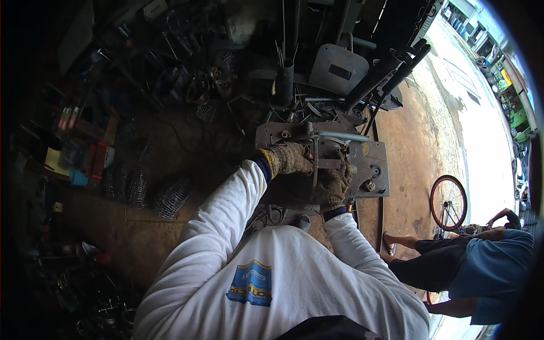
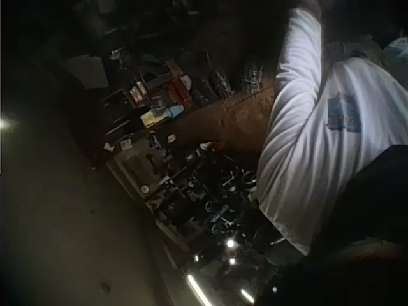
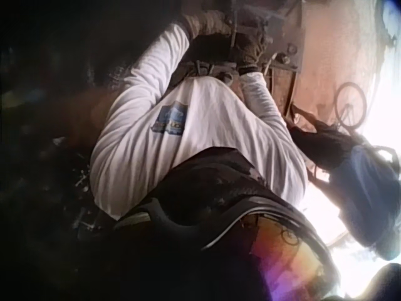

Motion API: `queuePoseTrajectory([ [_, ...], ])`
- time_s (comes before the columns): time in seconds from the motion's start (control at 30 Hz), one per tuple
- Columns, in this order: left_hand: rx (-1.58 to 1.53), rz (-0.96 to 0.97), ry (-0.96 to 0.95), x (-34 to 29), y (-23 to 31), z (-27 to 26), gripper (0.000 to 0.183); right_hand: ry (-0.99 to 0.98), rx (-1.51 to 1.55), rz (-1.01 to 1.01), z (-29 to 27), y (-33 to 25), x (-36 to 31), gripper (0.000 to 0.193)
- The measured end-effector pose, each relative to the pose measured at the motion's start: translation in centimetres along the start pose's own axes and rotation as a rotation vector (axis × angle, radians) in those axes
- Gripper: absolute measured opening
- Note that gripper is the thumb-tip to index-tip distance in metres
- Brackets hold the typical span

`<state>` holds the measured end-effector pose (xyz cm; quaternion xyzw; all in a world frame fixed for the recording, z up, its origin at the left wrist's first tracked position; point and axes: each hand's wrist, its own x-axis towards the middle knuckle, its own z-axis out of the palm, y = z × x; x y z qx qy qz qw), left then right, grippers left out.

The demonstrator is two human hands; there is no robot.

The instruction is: The person shapes and fits metal rods into a circular fabrication jig, using a hammer to adjust the position and shape of the metal components against the jig.

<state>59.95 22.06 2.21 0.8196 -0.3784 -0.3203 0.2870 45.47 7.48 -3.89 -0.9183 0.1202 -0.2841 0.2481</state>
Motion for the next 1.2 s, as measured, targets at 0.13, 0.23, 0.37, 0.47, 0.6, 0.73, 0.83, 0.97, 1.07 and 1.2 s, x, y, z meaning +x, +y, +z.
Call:
queuePoseTrajectory([
  [0.13, -0.081, -0.076, -0.118, 0.3, 0.0, -0.2, 0.038, -0.010, -0.058, -0.031, 0.5, 1.2, -0.6, 0.058],
  [0.23, -0.143, -0.046, -0.149, 0.7, -0.8, 0.2, 0.038, -0.040, -0.132, -0.068, 0.5, 1.3, -0.7, 0.059],
  [0.37, -0.233, 0.000, -0.132, 1.0, -1.8, 0.7, 0.035, -0.035, -0.074, -0.043, 0.2, 1.0, -0.6, 0.059],
  [0.47, -0.325, -0.019, -0.173, 1.0, -1.9, 0.7, 0.034, -0.038, -0.081, -0.015, -0.1, 0.3, -0.5, 0.060],
  [0.6, -0.167, 0.052, -0.122, 0.9, -1.8, 0.6, 0.038, -0.063, -0.066, 0.030, -0.1, 0.4, -0.5, 0.061],
  [0.73, -0.056, 0.044, -0.096, 0.7, -1.2, 0.4, 0.037, -0.086, -0.065, 0.067, -0.4, 0.2, -0.5, 0.060],
  [0.83, -0.122, -0.027, -0.136, 1.0, -1.3, 0.3, 0.036, -0.089, -0.041, 0.065, -0.2, 0.2, -0.4, 0.060],
  [0.97, -0.197, -0.040, -0.137, 0.7, -0.8, 0.2, 0.035, -0.100, -0.082, 0.027, -0.7, 0.3, -0.4, 0.059],
  [1.07, -0.269, -0.035, -0.121, 0.9, -2.3, 0.9, 0.035, -0.093, -0.086, 0.001, -0.3, 0.2, -0.5, 0.059],
  [1.2, -0.228, -0.034, -0.141, 1.1, -2.0, 0.7, 0.038, -0.094, -0.110, 0.008, 0.5, 1.2, -0.7, 0.062],
])
